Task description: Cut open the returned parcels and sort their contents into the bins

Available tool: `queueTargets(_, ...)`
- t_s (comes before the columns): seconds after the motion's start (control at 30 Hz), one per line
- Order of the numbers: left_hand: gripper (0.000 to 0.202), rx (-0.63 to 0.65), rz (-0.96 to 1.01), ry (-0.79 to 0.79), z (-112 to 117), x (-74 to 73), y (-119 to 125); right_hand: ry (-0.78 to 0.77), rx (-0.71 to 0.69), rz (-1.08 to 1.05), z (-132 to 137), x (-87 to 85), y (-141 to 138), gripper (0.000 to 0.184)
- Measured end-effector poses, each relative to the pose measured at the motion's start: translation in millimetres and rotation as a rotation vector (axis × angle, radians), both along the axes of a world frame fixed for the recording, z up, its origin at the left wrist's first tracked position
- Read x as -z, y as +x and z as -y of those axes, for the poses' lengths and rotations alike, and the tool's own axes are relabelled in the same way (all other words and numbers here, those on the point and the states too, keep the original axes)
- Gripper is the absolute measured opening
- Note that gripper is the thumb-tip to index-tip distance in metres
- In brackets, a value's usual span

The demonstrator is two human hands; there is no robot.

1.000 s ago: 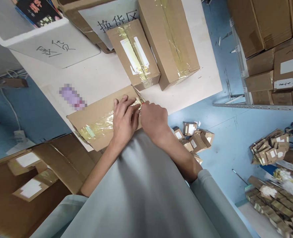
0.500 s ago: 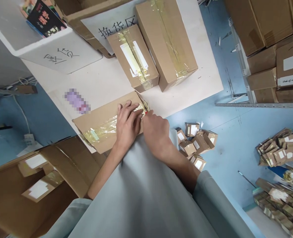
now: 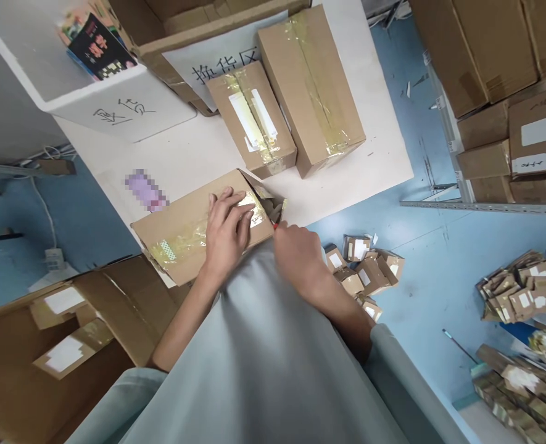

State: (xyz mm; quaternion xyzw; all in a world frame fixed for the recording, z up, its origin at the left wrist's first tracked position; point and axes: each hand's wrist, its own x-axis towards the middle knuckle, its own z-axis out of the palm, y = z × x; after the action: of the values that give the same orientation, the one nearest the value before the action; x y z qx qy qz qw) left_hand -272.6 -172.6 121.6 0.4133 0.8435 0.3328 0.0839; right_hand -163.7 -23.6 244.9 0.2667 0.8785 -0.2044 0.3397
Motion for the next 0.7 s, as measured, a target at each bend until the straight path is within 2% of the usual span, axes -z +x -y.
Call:
queueTargets(0.1,0.026,0.005,0.024,0.0,-1,-6.4,-6,0.037,0.093,-0.047,-19,2.7,20,0.037)
queueTargets(0.17,0.026,-0.004,0.048,0.027,1,-12.7,-7,0.077,0.184,-0.12,-38,25.1,28,0.04)
queueTargets(0.23,0.026,-0.065,0.064,0.045,8,-20.5,-7,0.101,0.244,-0.155,-58,66.3,32,0.043)
queueTargets(0.3,0.027,-0.184,0.052,0.033,22,-28.2,-7,0.136,0.265,-0.158,-76,120.0,36,0.045)
queueTargets(0.4,0.031,-0.406,-0.038,-0.001,53,-34.2,-9,0.164,0.24,-0.205,-93,201.6,43,0.054)
queueTargets(0.47,0.037,-0.557,-0.106,-0.028,76,-32.5,-11,0.178,0.199,-0.236,-100,245.2,49,0.06)
queueTargets(0.57,0.053,-0.743,-0.125,-0.093,105,-23.9,-11,0.234,0.162,-0.191,-107,289.2,54,0.065)
queueTargets(0.63,0.063,-0.829,-0.094,-0.141,117,-16.9,-10,0.265,0.163,-0.122,-110,306.6,55,0.068)
queueTargets(0.7,0.066,-0.894,-0.058,-0.164,124,-10.7,-8,0.28,0.148,-0.093,-111,316.9,54,0.07)
